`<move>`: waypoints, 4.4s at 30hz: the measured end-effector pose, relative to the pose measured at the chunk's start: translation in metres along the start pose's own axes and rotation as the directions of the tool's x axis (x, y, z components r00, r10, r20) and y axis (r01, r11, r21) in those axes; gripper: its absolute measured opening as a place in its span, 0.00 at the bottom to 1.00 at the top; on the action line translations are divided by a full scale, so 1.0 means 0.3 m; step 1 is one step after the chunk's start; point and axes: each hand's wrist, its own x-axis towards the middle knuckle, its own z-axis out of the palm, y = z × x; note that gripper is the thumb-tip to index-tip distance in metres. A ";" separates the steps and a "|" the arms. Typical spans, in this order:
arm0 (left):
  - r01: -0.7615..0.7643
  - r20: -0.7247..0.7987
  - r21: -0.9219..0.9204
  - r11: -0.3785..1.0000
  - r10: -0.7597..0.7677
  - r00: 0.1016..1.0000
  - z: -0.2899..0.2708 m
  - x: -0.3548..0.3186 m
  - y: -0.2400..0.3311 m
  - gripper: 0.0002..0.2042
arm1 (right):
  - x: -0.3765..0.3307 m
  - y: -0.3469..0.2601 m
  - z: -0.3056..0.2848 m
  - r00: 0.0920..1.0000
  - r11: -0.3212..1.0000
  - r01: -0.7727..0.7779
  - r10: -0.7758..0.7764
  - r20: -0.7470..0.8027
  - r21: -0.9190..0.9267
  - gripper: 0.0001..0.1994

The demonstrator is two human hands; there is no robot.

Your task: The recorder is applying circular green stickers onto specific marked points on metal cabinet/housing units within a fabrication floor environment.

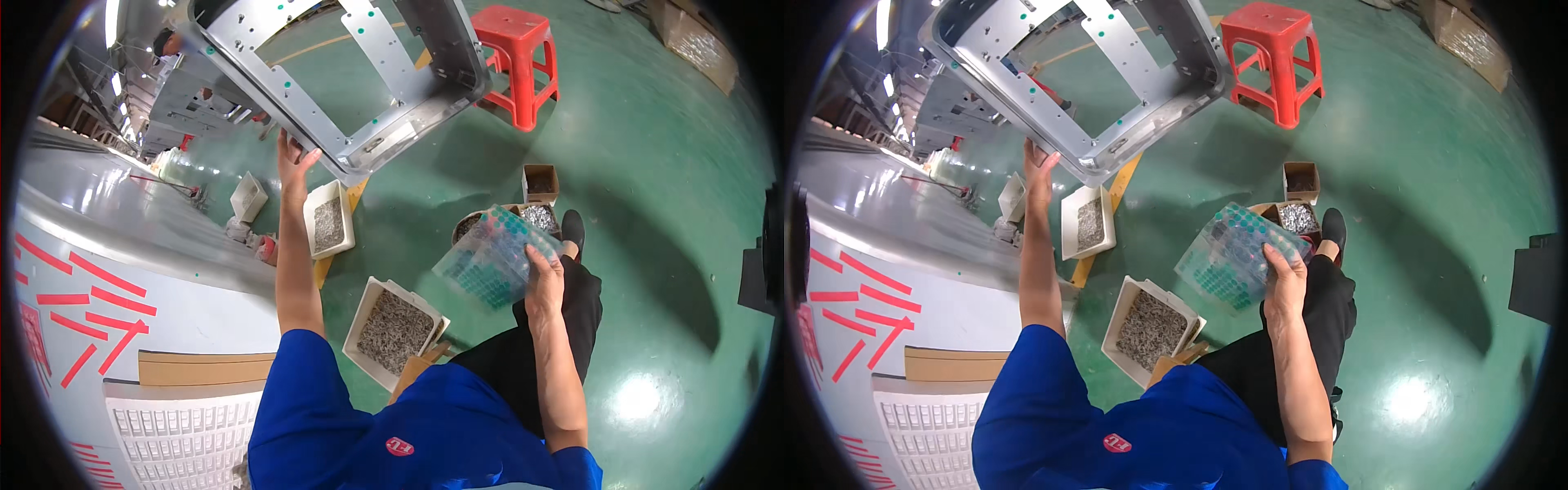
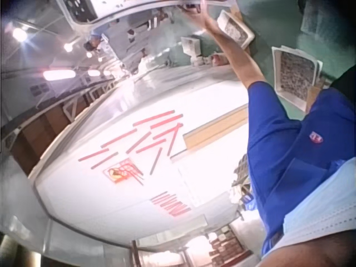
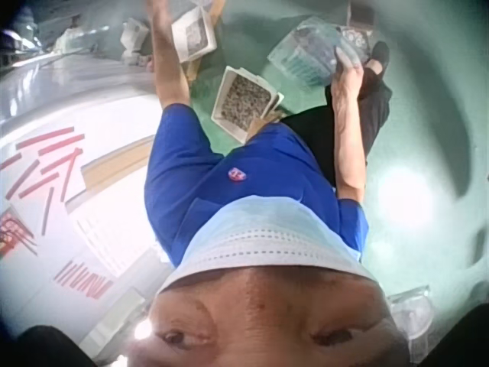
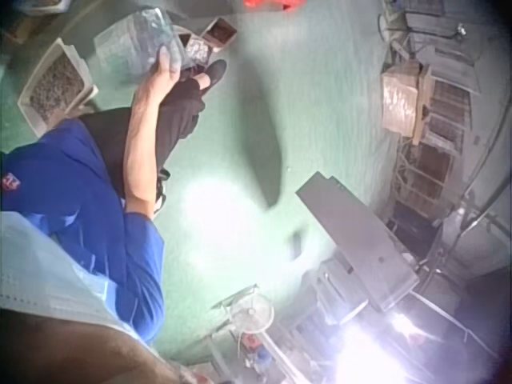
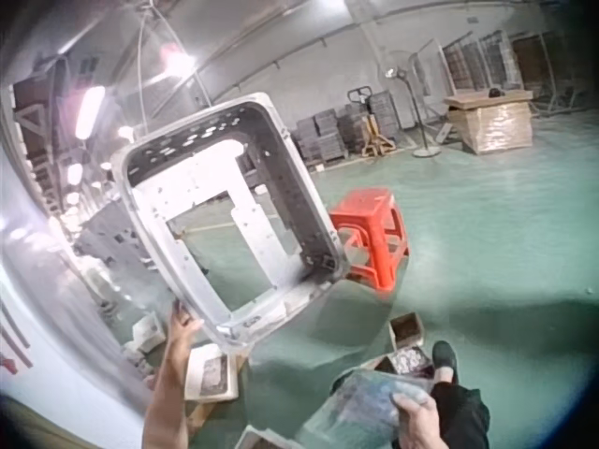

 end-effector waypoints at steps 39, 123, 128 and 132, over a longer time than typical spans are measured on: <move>-0.028 -0.233 0.143 0.989 0.061 0.971 0.713 -0.351 0.252 0.49 | -0.005 -0.006 -0.016 1.000 0.999 -0.005 0.006 -0.023 0.038 0.09; -0.408 0.890 0.204 0.890 0.006 0.457 1.212 -0.860 0.289 0.21 | -0.016 0.011 -0.141 0.964 0.921 0.250 -0.206 0.170 -0.298 0.15; -0.447 0.945 0.140 0.883 0.015 0.326 1.227 -0.849 0.275 0.18 | -0.045 -0.004 -0.160 0.953 0.920 0.302 -0.280 0.117 -0.250 0.15; -0.446 0.952 0.046 0.894 0.095 0.290 1.248 -0.837 0.247 0.14 | -0.037 -0.008 -0.155 0.948 0.921 0.316 -0.298 0.110 -0.230 0.15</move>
